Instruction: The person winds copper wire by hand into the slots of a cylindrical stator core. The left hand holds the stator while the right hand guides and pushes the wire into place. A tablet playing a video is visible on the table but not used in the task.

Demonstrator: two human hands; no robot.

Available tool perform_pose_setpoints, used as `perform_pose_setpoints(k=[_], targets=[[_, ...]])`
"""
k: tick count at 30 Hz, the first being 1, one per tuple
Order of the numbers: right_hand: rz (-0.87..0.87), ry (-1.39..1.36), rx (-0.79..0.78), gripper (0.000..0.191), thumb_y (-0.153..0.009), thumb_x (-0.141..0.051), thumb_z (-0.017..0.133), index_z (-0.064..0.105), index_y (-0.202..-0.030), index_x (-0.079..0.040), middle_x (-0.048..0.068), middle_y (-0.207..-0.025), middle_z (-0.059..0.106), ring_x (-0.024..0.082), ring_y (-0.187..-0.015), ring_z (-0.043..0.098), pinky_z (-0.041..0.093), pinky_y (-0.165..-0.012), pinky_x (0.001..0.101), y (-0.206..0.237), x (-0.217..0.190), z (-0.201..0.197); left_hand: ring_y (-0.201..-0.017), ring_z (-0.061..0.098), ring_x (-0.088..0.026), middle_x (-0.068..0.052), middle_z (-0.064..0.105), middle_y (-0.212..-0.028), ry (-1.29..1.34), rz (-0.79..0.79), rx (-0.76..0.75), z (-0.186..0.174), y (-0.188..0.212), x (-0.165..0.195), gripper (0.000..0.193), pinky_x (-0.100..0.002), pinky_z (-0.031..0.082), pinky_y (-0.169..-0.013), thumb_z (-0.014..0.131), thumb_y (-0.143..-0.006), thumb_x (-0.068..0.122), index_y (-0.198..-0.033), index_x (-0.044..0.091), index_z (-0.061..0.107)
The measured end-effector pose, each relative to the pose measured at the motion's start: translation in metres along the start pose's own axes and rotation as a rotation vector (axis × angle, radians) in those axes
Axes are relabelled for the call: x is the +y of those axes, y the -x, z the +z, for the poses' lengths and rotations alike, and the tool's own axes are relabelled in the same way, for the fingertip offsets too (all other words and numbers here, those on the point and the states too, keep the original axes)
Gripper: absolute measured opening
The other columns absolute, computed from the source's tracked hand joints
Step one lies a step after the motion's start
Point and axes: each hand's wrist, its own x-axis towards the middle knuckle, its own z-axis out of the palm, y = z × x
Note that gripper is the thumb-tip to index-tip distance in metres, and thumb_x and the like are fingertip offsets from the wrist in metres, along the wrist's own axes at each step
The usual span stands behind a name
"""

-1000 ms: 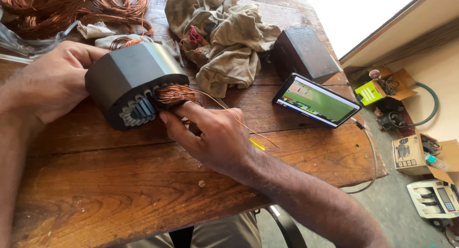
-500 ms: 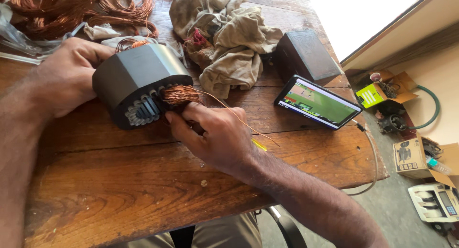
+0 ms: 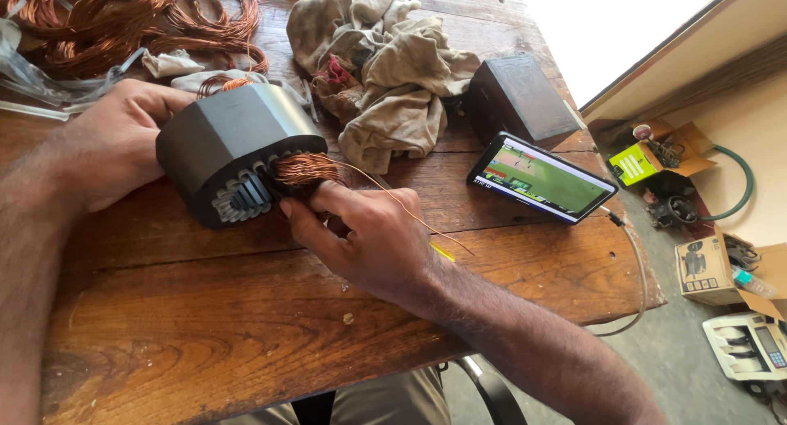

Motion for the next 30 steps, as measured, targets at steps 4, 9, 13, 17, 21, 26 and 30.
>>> perform_pose_setpoints(k=[4,9,13,17,21,26,30], targets=[[-0.017,0.010,0.014,0.020,-0.099,-0.026,0.074,0.072,-0.090,-0.007,0.007,-0.069,0.070,0.017,-0.056,0.070,0.053,-0.051,0.0338,0.0005,0.0011,0.0005,-0.071,0.072,-0.022,-0.017,0.079,-0.085,-0.021,-0.023,0.015,0.0001,-0.0011,-0.0015,0.032,-0.042,0.062,-0.071,0.076,-0.081,0.017,-0.108,-0.001,0.078],[-0.002,0.019,0.009,0.022,-0.098,-0.027,0.075,0.072,-0.088,-0.008,0.007,-0.068,0.070,0.017,-0.054,0.069,0.053,-0.051,0.0344,0.0008,0.0009,0.0004,-0.070,0.072,-0.023,-0.017,0.078,-0.082,-0.041,-0.036,0.029,-0.0006,-0.0003,-0.0016,0.033,-0.044,0.063,-0.072,0.076,-0.081,0.018,-0.108,-0.001,0.078],[-0.017,-0.003,0.009,0.020,-0.099,-0.026,0.074,0.072,-0.091,-0.008,0.007,-0.071,0.071,0.017,-0.058,0.070,0.054,-0.053,0.0337,0.0005,0.0002,-0.0001,-0.069,0.071,-0.024,-0.018,0.077,-0.080,-0.072,-0.054,0.037,-0.0003,0.0012,0.0006,0.033,-0.044,0.063,-0.072,0.076,-0.082,0.020,-0.107,0.000,0.079],[-0.005,0.006,0.008,0.020,-0.098,-0.026,0.075,0.072,-0.090,-0.008,0.007,-0.070,0.071,0.017,-0.055,0.069,0.053,-0.051,0.0340,0.0002,-0.0004,-0.0005,-0.071,0.072,-0.021,-0.016,0.078,-0.081,-0.075,-0.044,0.042,0.0009,0.0018,0.0021,0.033,-0.042,0.063,-0.074,0.075,-0.083,0.021,-0.108,0.001,0.078],[-0.033,0.009,0.027,0.020,-0.098,-0.025,0.076,0.071,-0.090,-0.007,0.007,-0.070,0.070,0.017,-0.057,0.070,0.053,-0.052,0.0334,0.0000,-0.0008,-0.0007,-0.072,0.072,-0.020,-0.016,0.079,-0.084,-0.021,-0.028,0.022,0.0012,0.0010,0.0023,0.034,-0.041,0.063,-0.073,0.077,-0.081,0.019,-0.110,0.000,0.078],[-0.038,0.008,0.031,0.020,-0.098,-0.025,0.076,0.071,-0.091,-0.007,0.007,-0.071,0.071,0.016,-0.057,0.069,0.053,-0.051,0.0328,0.0000,-0.0006,-0.0008,-0.073,0.073,-0.019,-0.015,0.079,-0.086,-0.050,-0.035,0.037,0.0012,0.0009,0.0021,0.035,-0.039,0.062,-0.074,0.075,-0.082,0.020,-0.112,0.002,0.077],[-0.021,-0.010,0.000,0.019,-0.099,-0.025,0.074,0.072,-0.093,-0.007,0.006,-0.069,0.071,0.014,-0.054,0.069,0.053,-0.050,0.0318,-0.0003,-0.0001,-0.0011,-0.070,0.072,-0.023,-0.017,0.079,-0.083,-0.054,-0.054,0.034,0.0013,0.0014,0.0025,0.033,-0.042,0.064,-0.072,0.076,-0.082,0.020,-0.109,0.000,0.079]])
